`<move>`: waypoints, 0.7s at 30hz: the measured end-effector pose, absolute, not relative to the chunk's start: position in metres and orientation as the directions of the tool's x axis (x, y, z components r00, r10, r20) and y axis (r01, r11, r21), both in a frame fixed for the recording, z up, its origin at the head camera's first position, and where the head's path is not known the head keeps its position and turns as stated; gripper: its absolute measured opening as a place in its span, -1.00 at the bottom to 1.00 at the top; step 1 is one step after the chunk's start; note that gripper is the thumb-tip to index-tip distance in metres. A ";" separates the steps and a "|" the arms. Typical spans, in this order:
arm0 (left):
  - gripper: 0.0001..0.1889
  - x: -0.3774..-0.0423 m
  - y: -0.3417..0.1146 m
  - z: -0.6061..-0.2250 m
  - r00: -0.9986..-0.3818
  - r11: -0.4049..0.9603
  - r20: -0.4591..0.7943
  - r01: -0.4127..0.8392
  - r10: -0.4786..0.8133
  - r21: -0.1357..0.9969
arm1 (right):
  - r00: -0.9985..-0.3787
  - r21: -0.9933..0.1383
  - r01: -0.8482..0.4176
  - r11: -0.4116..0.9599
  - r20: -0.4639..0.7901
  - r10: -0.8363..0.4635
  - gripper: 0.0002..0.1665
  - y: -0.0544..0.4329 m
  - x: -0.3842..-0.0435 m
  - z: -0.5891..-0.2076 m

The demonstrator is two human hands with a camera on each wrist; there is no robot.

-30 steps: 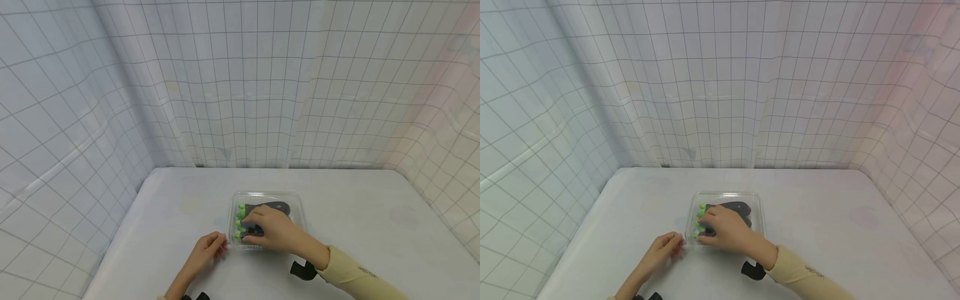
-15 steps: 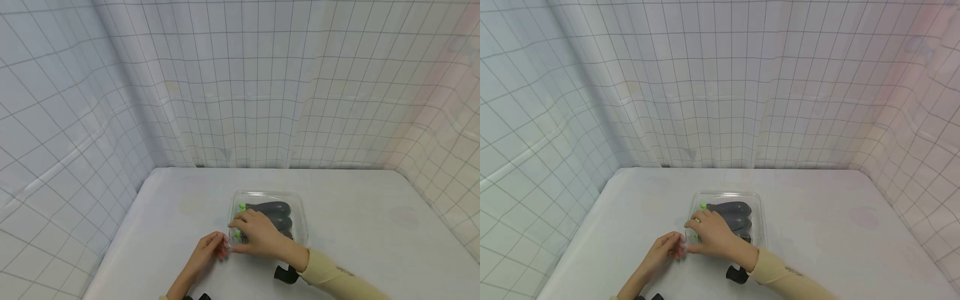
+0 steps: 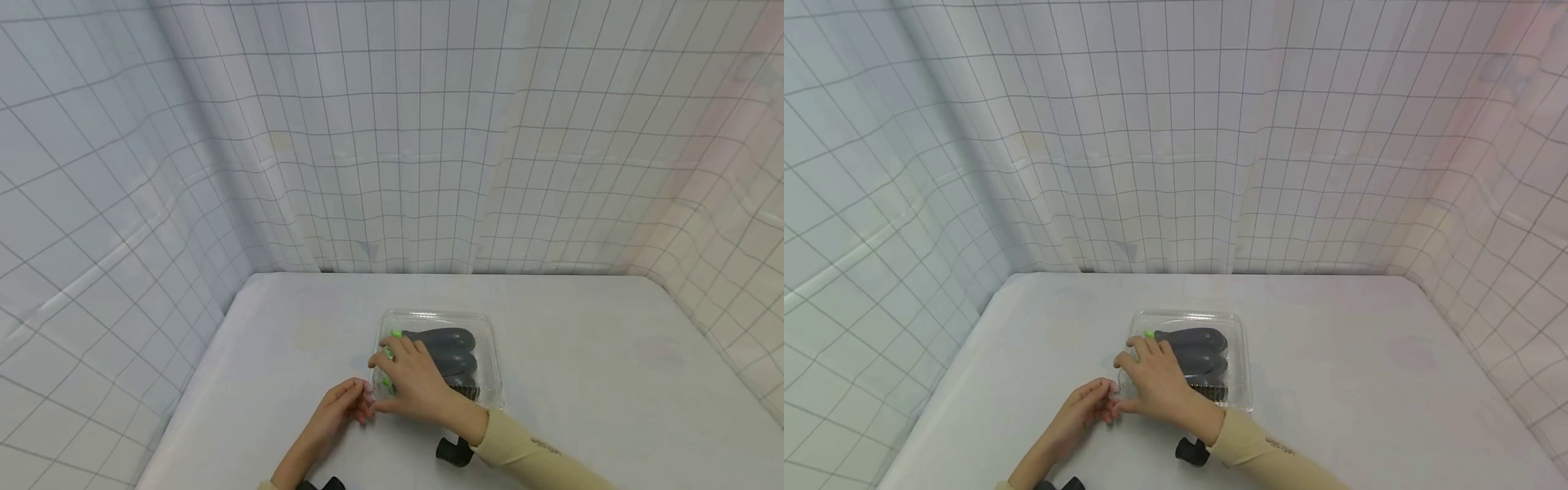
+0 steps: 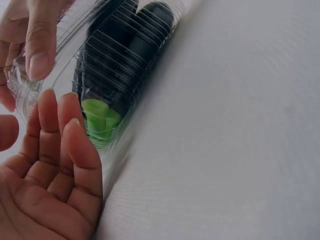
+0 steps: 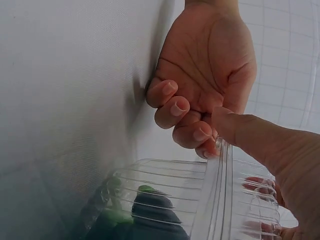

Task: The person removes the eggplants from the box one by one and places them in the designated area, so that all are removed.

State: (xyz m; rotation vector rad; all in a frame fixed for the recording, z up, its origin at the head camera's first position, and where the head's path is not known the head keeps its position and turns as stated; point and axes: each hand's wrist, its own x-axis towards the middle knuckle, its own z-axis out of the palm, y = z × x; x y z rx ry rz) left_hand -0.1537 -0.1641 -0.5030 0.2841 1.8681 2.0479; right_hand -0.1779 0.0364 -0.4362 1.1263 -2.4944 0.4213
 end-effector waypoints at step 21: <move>-0.62 -0.153 -0.165 -0.503 -0.896 -0.081 -0.091 -0.139 0.434 0.987 | -0.619 -0.061 -0.742 0.667 0.443 -0.648 -0.42 0.033 -0.176 -0.445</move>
